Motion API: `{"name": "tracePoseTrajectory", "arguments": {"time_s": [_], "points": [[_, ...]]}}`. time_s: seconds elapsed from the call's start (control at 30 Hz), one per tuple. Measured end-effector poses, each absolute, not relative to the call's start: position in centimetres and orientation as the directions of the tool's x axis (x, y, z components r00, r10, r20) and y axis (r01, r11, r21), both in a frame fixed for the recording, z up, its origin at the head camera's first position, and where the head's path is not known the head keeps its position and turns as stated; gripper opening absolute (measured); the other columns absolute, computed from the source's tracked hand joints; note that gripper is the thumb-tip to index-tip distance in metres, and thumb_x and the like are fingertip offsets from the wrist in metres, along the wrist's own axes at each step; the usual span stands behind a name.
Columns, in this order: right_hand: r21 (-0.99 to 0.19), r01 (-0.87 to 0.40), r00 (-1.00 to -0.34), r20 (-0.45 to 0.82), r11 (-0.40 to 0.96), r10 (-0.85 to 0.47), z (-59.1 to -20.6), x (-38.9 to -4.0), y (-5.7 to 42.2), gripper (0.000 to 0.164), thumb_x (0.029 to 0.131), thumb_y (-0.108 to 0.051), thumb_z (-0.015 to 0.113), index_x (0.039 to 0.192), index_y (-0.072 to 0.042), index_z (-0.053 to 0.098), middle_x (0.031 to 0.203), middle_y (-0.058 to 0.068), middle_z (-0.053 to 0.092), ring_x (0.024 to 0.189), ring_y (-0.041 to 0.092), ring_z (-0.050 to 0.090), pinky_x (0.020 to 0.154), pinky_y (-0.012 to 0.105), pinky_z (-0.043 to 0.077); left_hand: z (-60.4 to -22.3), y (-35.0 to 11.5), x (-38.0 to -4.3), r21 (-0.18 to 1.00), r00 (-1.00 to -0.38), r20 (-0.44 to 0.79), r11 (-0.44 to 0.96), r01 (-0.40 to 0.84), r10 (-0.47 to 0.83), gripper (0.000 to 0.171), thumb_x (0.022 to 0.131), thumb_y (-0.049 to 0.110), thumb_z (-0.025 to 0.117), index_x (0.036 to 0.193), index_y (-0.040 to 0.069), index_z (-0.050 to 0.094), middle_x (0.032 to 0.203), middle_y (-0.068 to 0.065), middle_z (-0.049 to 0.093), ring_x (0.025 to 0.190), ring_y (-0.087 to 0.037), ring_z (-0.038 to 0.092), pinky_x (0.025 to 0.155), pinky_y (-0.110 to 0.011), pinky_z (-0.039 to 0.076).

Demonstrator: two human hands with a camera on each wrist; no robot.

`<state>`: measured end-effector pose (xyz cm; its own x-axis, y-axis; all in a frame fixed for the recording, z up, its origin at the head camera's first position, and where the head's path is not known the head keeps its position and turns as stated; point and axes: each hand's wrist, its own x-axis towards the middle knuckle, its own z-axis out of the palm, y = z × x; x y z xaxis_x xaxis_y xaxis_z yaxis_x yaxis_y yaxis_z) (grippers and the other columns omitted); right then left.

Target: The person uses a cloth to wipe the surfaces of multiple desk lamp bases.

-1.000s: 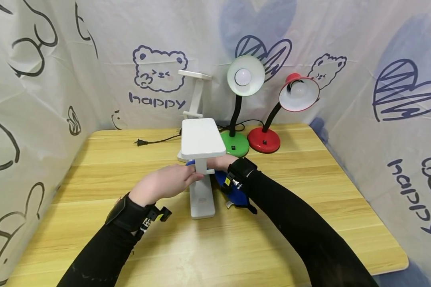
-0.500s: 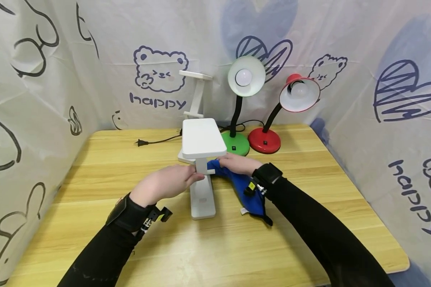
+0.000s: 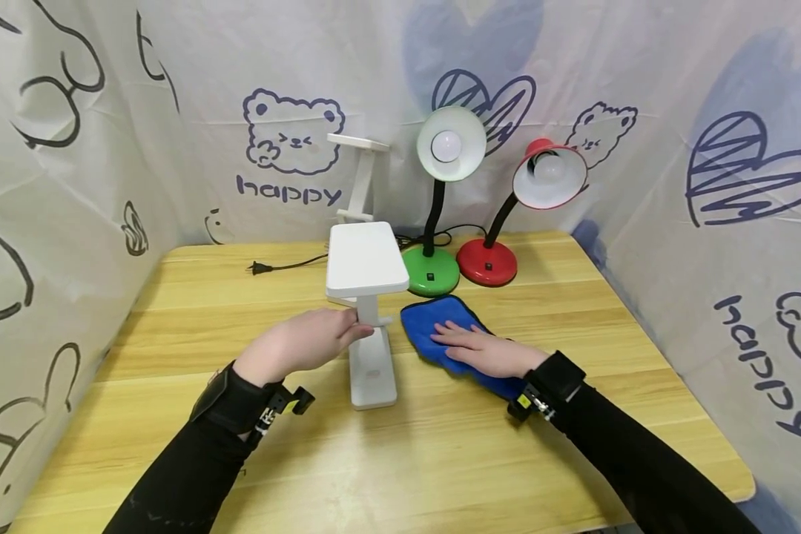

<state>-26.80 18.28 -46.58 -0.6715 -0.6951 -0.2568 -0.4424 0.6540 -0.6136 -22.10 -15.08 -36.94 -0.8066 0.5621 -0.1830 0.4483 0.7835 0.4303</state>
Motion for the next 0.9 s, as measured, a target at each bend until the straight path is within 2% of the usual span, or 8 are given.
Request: {"name": "tracePoseTrajectory", "arguments": {"time_s": [0.17, 0.33, 0.5, 0.73, 0.9], "points": [[-0.607, -0.408, -0.745, -0.21, 0.682, -0.633, -47.2, -26.5, 21.3, 0.055, 0.102, -0.052, 0.035, 0.149, -0.024, 0.038, 0.16, -0.003, 0.021, 0.15, 0.023, 0.006, 0.117, 0.055, 0.001, -36.9, -15.8, -21.8, 0.426, -0.818, -0.182, 0.794, 0.434, 0.545, 0.033, 0.104, 0.041, 0.039, 0.104, 0.014, 0.057, 0.081, -0.002, 0.057, 0.07, -0.013, 0.052, 0.066, -0.031, 0.045], [-0.523, -0.387, -0.826, -0.171, 0.76, -0.538, -47.9, -25.9, 23.9, 0.059, 0.101, -0.056, 0.034, 0.15, -0.023, 0.034, 0.161, 0.001, 0.019, 0.15, 0.027, 0.006, 0.114, 0.062, 0.003, -36.8, -16.4, -21.6, 0.43, -0.824, -0.184, 0.798, 0.422, 0.535, 0.033, 0.105, 0.041, 0.037, 0.105, 0.015, 0.057, 0.09, -0.002, 0.061, 0.077, -0.013, 0.055, 0.074, -0.034, 0.048], [-0.471, -0.367, -0.876, -0.115, 0.802, -0.469, -48.7, -25.4, 25.3, 0.058, 0.103, -0.053, 0.031, 0.152, -0.021, 0.031, 0.161, 0.006, 0.017, 0.15, 0.03, 0.007, 0.113, 0.063, 0.003, -36.9, -16.9, -21.5, 0.438, -0.835, -0.173, 0.801, 0.409, 0.522, 0.034, 0.105, 0.042, 0.036, 0.103, 0.015, 0.058, 0.088, -0.001, 0.06, 0.075, -0.013, 0.054, 0.07, -0.032, 0.045], [-0.483, -0.344, -0.895, -0.092, 0.805, -0.438, -49.1, -25.2, 25.5, 0.056, 0.104, -0.05, 0.028, 0.152, -0.02, 0.031, 0.161, 0.006, 0.017, 0.15, 0.031, 0.006, 0.112, 0.064, 0.001, -37.1, -18.1, -21.4, 0.459, -0.866, -0.143, 0.807, 0.37, 0.479, 0.035, 0.104, 0.043, 0.038, 0.101, 0.015, 0.058, 0.085, -0.001, 0.059, 0.073, -0.013, 0.053, 0.068, -0.032, 0.045], [-0.465, -0.351, -0.893, -0.094, 0.813, -0.44, -49.1, -25.1, 25.3, 0.057, 0.104, -0.05, 0.029, 0.152, -0.019, 0.03, 0.161, 0.007, 0.016, 0.15, 0.032, 0.006, 0.112, 0.064, 0.001, -37.1, -20.9, -21.3, 0.466, -0.874, -0.158, 0.815, 0.344, 0.459, 0.036, 0.104, 0.043, 0.039, 0.098, 0.016, 0.062, 0.09, 0.002, 0.063, 0.074, -0.012, 0.055, 0.068, -0.031, 0.046]]}}
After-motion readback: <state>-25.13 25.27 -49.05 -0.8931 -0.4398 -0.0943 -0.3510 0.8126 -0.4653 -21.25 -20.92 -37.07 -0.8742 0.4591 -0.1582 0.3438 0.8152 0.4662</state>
